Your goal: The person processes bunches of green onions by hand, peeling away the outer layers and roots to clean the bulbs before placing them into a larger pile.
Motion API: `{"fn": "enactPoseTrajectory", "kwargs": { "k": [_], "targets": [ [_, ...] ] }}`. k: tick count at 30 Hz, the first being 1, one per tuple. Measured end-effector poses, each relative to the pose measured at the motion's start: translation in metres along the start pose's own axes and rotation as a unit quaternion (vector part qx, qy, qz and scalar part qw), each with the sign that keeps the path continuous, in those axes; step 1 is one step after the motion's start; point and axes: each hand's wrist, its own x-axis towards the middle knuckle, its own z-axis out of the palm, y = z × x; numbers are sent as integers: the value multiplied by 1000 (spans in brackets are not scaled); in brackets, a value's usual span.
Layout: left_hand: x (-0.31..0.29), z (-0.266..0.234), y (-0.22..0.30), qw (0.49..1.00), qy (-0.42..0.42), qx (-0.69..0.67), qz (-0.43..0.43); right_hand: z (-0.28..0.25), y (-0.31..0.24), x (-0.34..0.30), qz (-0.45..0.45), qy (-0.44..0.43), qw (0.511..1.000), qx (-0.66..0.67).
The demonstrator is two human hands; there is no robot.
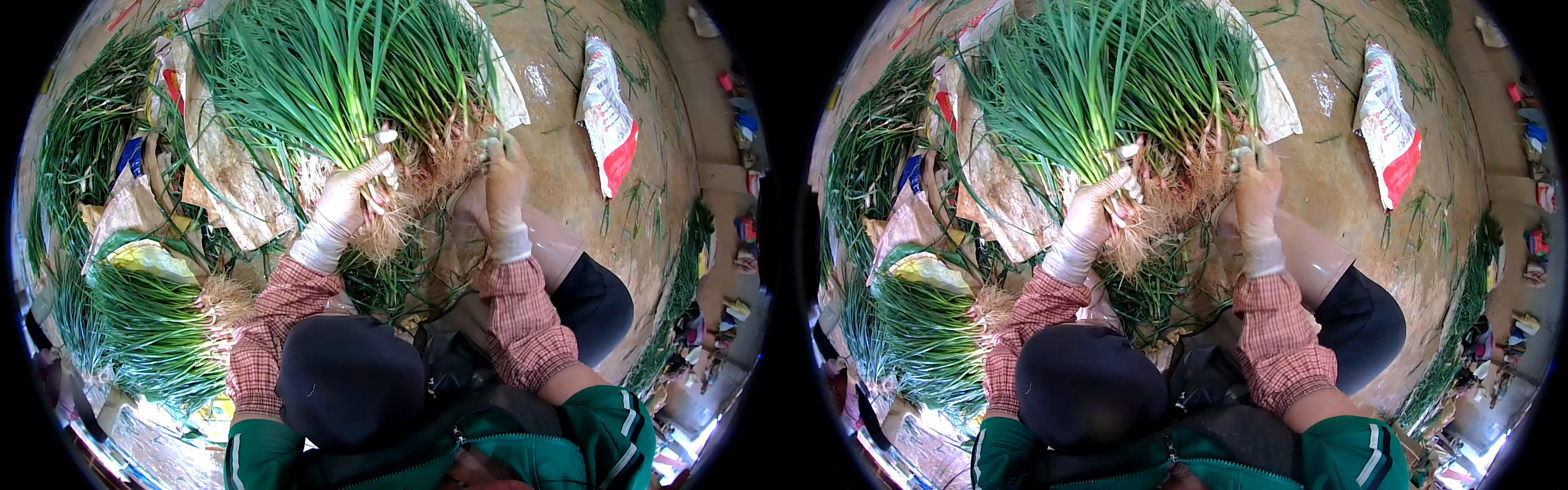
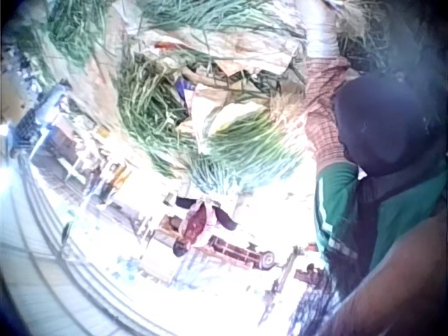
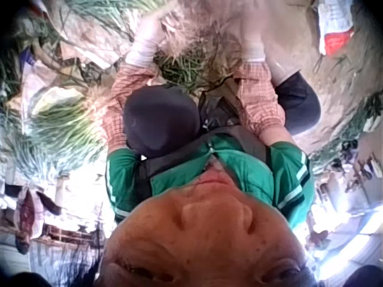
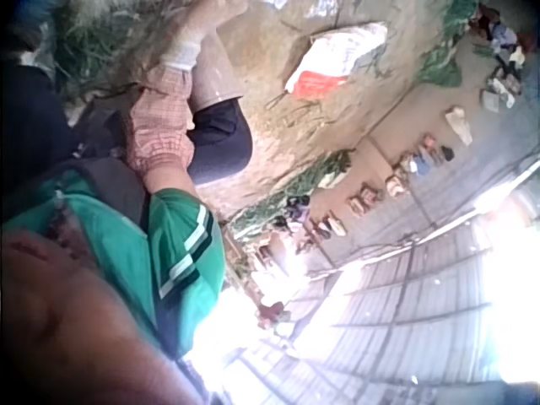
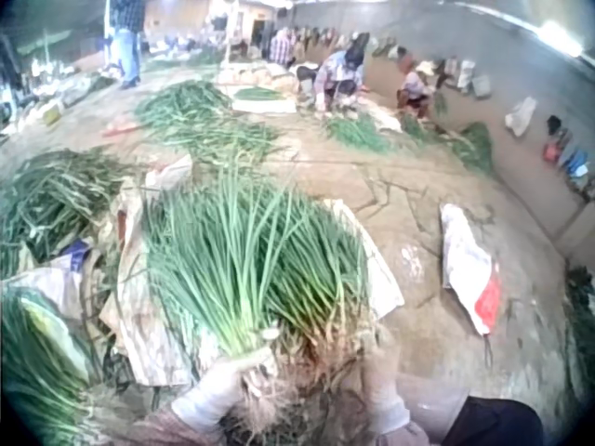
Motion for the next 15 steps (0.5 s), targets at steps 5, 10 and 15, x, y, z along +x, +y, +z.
{"fn": "enactPoseTrajectory", "kwargs": {
  "k": [5, 10, 15],
  "targets": [
    [9, -1, -18, 997, -8, -67, -40, 21, -18, 38, 0, -117, 892, -436],
    [-2, -3, -2, 998, -13, -35, -57, -4, -4, 51, -71, -16, 981, -178],
    [2, 12, -8, 998, 3, -51, -32, 27, 10, 75, -59, -59, 938, -337]
  ]
}}
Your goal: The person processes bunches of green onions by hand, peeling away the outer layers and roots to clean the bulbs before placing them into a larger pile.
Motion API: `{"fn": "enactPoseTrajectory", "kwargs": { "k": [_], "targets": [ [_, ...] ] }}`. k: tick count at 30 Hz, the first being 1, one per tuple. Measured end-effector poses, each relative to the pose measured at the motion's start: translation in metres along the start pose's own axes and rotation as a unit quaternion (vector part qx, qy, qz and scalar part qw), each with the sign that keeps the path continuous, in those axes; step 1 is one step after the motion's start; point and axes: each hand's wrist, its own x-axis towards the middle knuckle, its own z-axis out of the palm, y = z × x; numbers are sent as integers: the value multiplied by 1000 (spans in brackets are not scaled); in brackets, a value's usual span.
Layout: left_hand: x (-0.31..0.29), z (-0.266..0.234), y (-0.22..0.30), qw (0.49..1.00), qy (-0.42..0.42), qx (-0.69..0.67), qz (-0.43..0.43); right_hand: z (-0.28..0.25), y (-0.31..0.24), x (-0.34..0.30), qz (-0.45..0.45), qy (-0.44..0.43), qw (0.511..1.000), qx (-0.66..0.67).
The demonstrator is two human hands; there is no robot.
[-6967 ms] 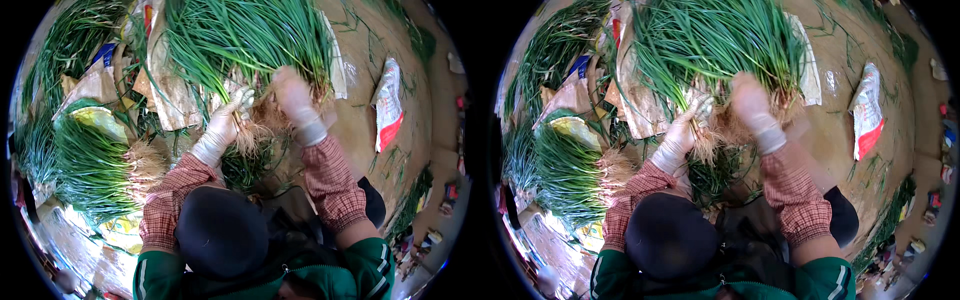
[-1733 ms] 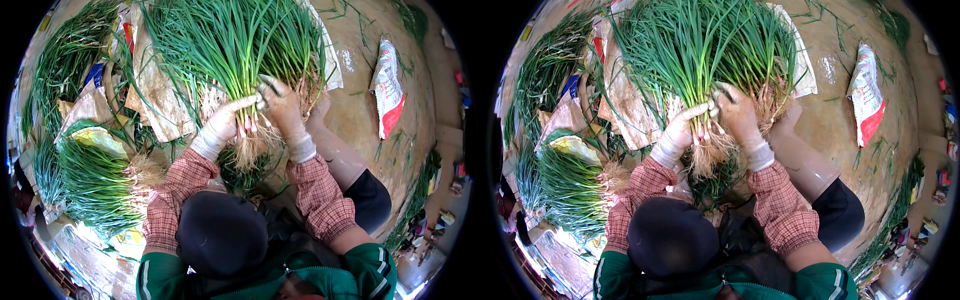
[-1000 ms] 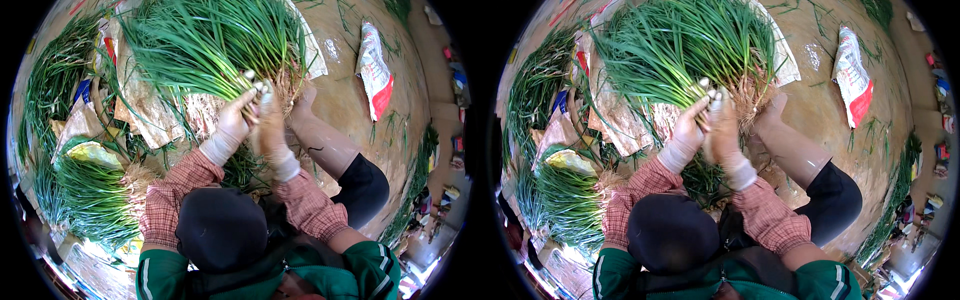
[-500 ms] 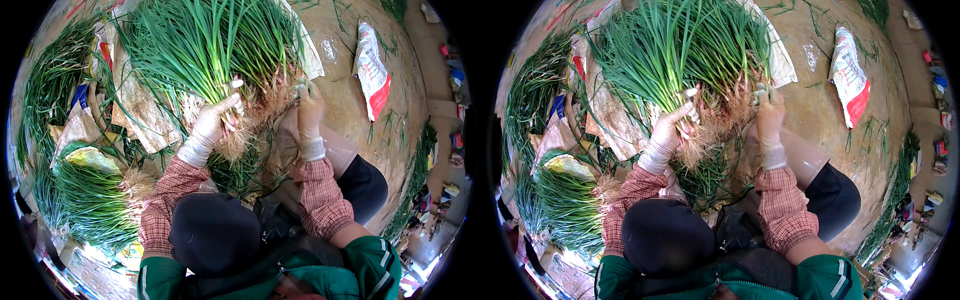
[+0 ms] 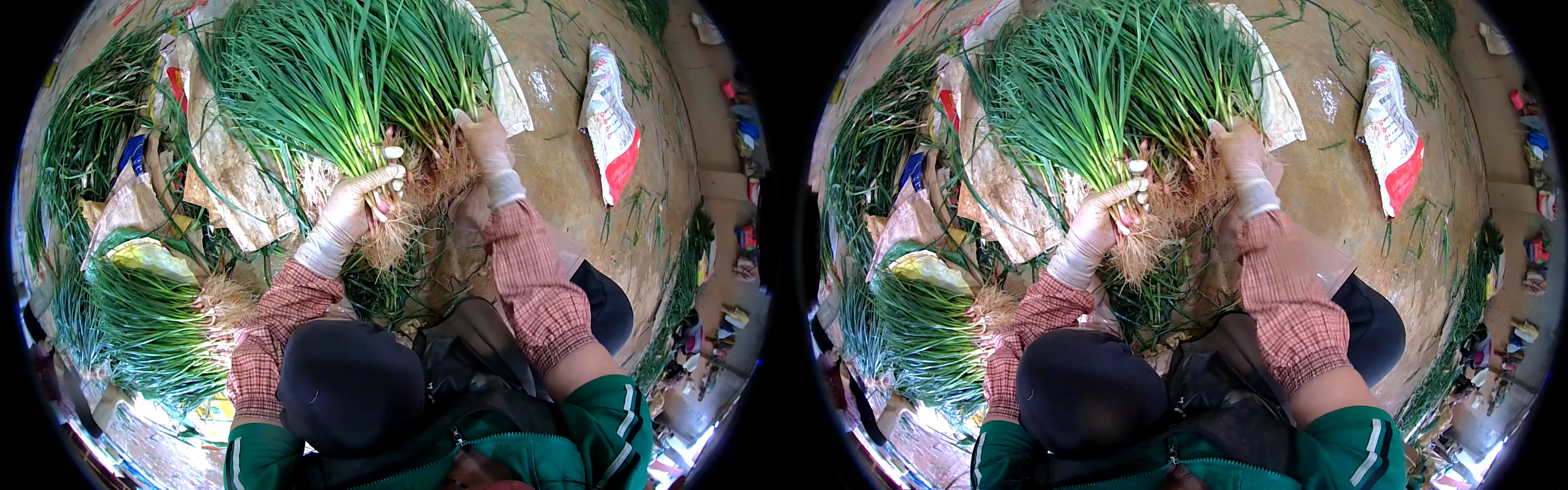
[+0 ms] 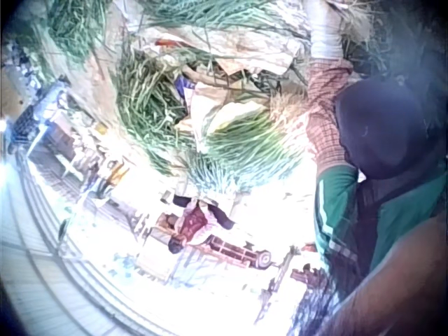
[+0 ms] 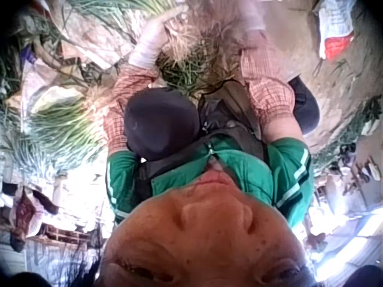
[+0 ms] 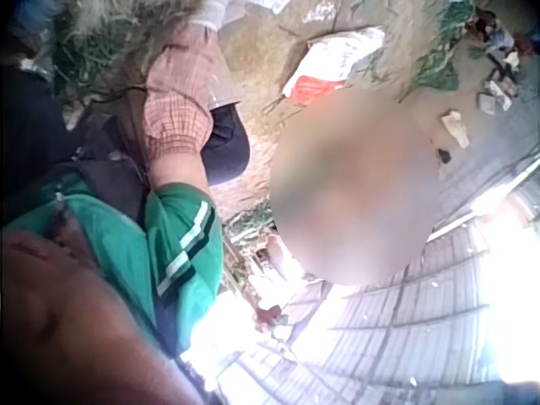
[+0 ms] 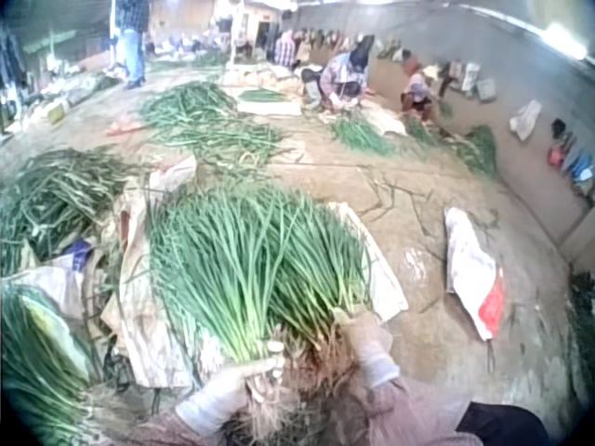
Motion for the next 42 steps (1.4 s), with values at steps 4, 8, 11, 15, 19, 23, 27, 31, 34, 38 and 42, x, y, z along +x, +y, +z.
{"fn": "enactPoseTrajectory", "kwargs": {
  "k": [4, 8, 11, 15, 19, 23, 27, 31, 34, 38, 42],
  "targets": [
    [-9, -13, 10, 999, 17, 24, -31, -30, -31, -16, 89, -64, 952, 285],
    [-6, -17, 5, 999, 25, -14, -15, -32, -23, -34, -8, -49, 936, 347],
    [-3, -20, 3, 1000, 12, -23, -13, -29, -27, -34, -13, -121, 983, 136],
    [-4, -15, 5, 1000, 7, -26, -10, -13, -5, -14, -54, -115, 990, 68],
    [-8, -29, 8, 999, 14, -26, -19, -35, -24, -29, -37, -76, 955, 285],
    [-4, -18, 3, 999, 9, -35, -5, -22, -26, -28, -45, -72, 979, 188],
    [-3, -27, 6, 999, 0, -10, -45, -14, -50, -32, -51, -128, 990, -43],
    [-7, -21, 3, 999, -5, -27, -20, -27, -33, -29, 22, -188, 958, 216],
    [-7, -26, -1, 996, -45, -62, -45, -30, -41, -34, 112, -278, 750, 590],
    [-6, -9, -19, 997, 11, -50, -61, -20, -69, -57, 151, -330, 678, 639],
    [-6, -26, -10, 988, 60, 105, -98, 8, -91, -100, 76, -259, 771, 577]
  ]
}}
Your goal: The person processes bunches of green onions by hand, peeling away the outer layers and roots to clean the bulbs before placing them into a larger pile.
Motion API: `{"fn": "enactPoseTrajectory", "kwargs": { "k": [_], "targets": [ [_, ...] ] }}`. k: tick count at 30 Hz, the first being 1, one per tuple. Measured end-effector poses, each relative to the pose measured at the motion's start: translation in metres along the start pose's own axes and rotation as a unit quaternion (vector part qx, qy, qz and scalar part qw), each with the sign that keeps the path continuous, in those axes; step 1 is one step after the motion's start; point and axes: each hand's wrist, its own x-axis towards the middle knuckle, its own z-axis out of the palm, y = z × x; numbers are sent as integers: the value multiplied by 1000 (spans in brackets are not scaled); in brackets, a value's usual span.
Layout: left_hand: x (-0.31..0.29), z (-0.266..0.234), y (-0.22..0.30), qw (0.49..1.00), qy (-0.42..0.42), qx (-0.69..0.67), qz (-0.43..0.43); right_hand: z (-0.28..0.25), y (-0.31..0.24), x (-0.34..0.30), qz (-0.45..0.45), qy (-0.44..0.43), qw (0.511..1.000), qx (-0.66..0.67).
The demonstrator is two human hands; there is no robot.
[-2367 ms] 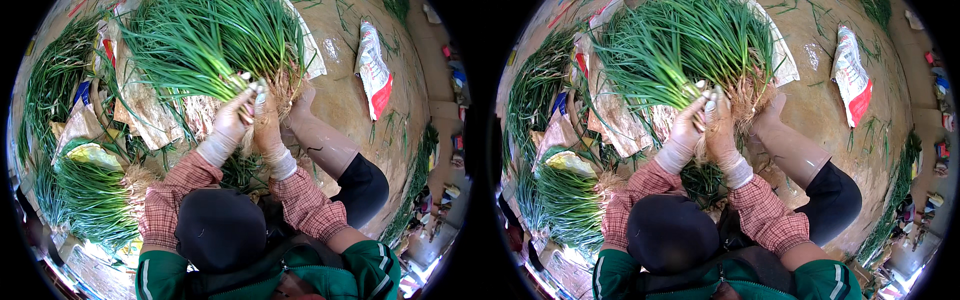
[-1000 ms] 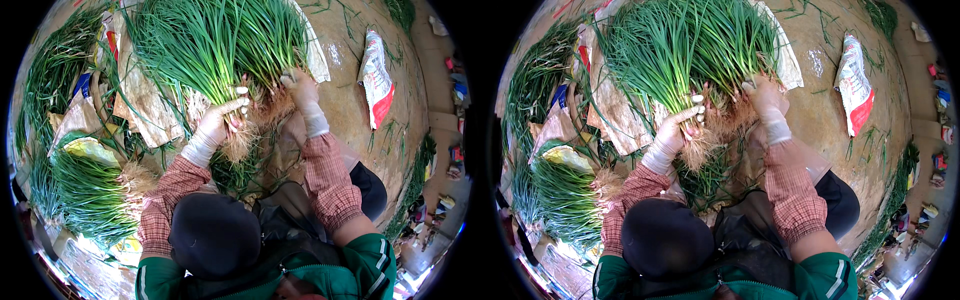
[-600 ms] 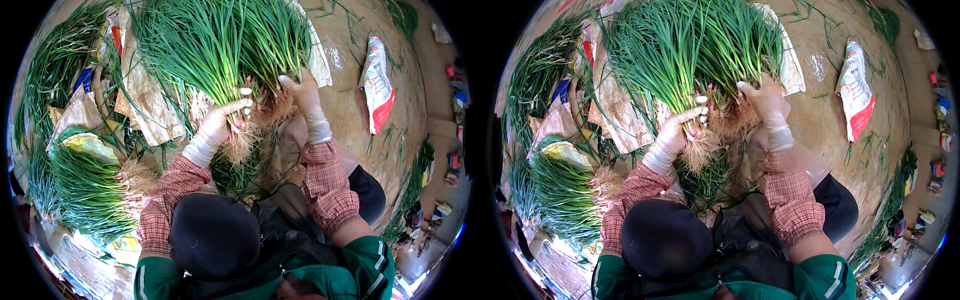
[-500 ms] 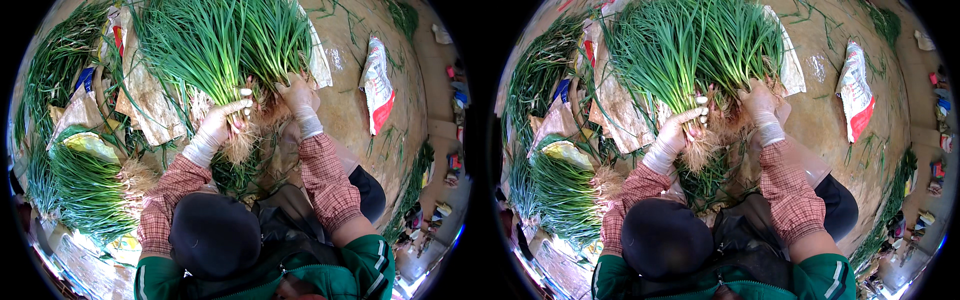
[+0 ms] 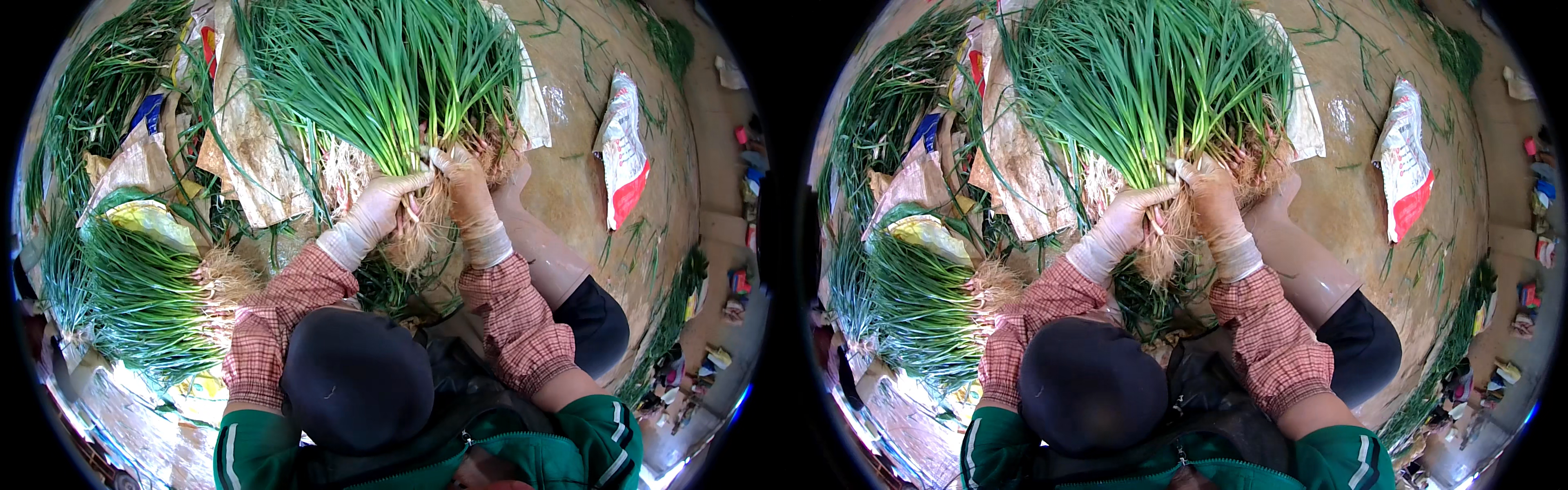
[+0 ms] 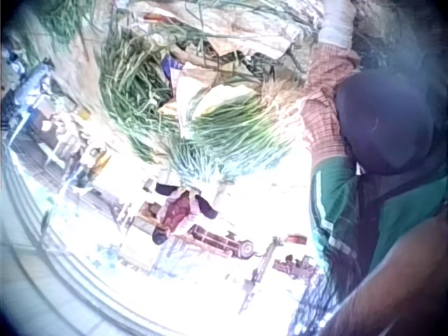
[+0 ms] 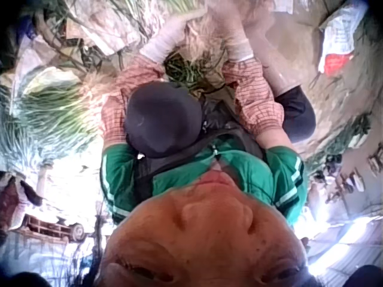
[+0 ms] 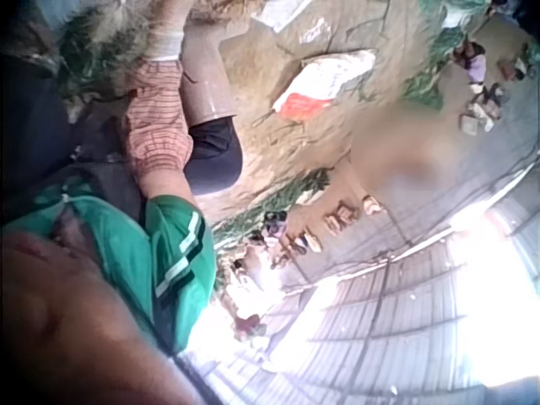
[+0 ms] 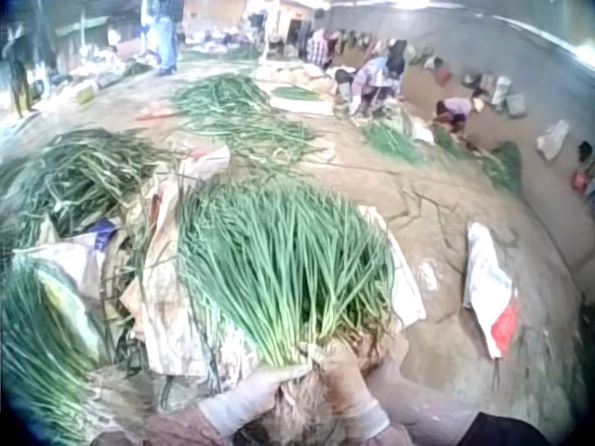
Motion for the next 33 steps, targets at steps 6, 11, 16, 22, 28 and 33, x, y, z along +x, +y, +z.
{"fn": "enactPoseTrajectory", "kwargs": {
  "k": [6, 11, 16, 22, 28, 33],
  "targets": [
    [-10, 0, 14, 979, -129, -139, 80, -14, 7, -7, -154, -120, 925, -327],
    [-17, -12, 10, 960, -168, -145, 171, -41, -12, -17, -36, -81, 953, -289],
    [-17, -8, 12, 948, -139, -188, 216, -154, -16, 26, -189, 199, 663, -696],
    [-19, -43, 6, 949, -102, -215, 205, -151, -19, 18, -39, 241, 822, -515],
    [-14, -37, 1, 925, -195, -310, 95, -158, 23, 13, -7, 239, 656, -716],
    [-25, -38, 1, 935, -234, -210, 164, -62, -72, -42, -8, 305, 855, -419]
  ]
}}
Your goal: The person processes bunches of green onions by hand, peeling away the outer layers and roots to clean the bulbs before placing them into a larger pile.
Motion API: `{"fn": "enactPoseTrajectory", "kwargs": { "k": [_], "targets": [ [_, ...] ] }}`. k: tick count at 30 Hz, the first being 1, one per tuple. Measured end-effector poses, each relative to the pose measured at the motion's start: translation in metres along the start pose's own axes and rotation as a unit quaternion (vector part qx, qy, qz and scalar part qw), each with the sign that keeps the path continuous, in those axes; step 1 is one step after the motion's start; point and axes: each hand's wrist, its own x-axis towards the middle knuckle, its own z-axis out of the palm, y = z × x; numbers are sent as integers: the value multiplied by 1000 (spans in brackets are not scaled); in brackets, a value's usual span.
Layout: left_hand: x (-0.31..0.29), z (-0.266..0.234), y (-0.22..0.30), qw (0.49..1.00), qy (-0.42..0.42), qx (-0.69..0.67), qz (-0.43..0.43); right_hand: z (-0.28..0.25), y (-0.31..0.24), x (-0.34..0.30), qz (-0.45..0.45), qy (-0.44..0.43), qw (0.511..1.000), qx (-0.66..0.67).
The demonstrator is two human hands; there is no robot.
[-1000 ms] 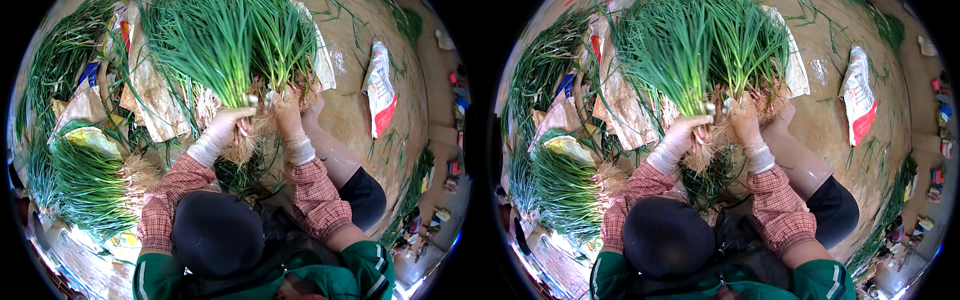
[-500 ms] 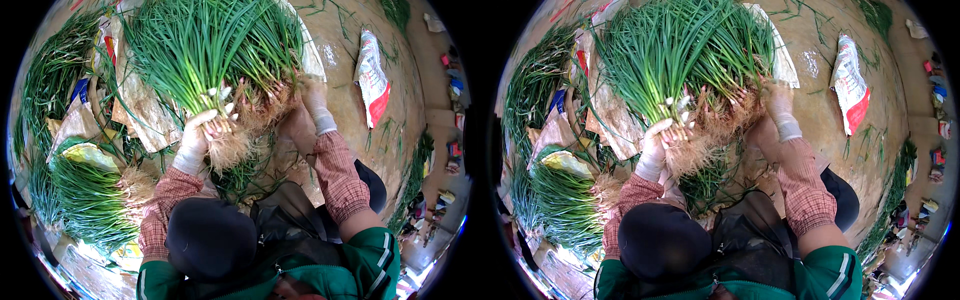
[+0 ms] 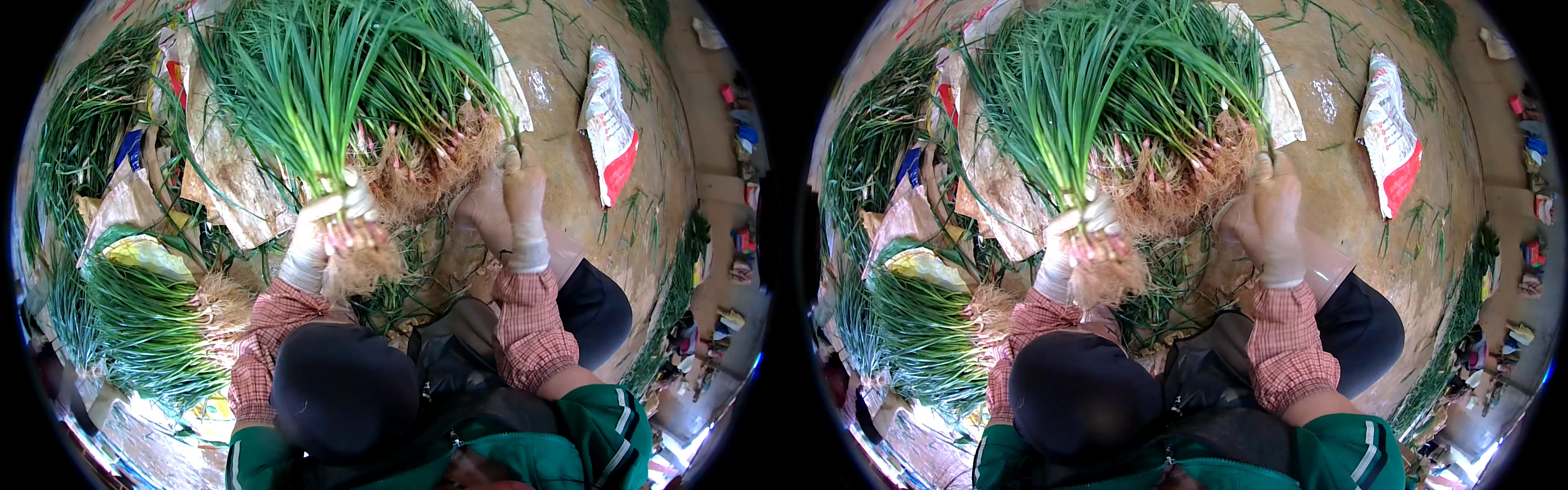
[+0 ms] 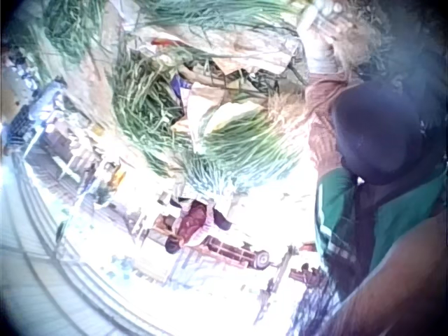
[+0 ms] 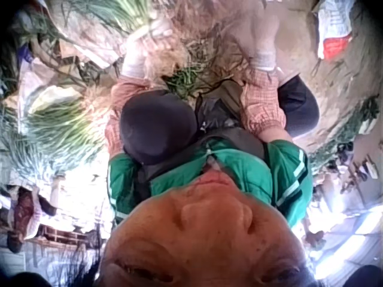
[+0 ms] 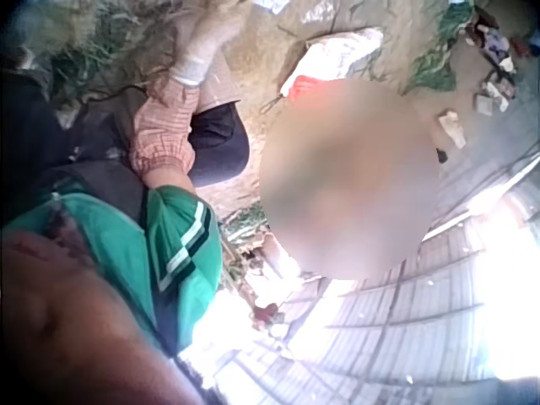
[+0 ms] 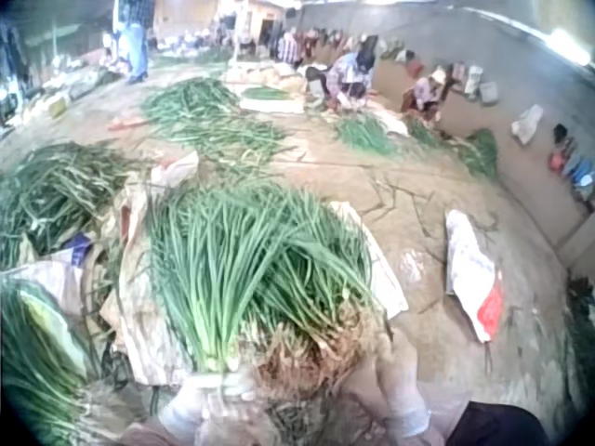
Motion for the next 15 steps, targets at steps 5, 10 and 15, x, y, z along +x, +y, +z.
{"fn": "enactPoseTrajectory", "kwargs": {
  "k": [5, 10, 15],
  "targets": [
    [8, 10, -14, 989, 125, 25, -79, 58, 4, -38, -243, -205, 948, -3],
    [3, 4, -4, 999, 49, 21, 1, 57, 14, 19, -211, -88, 974, -15],
    [1, 5, 1, 998, 30, 15, 44, 84, 9, 55, -274, -121, 862, -409]
  ]
}}
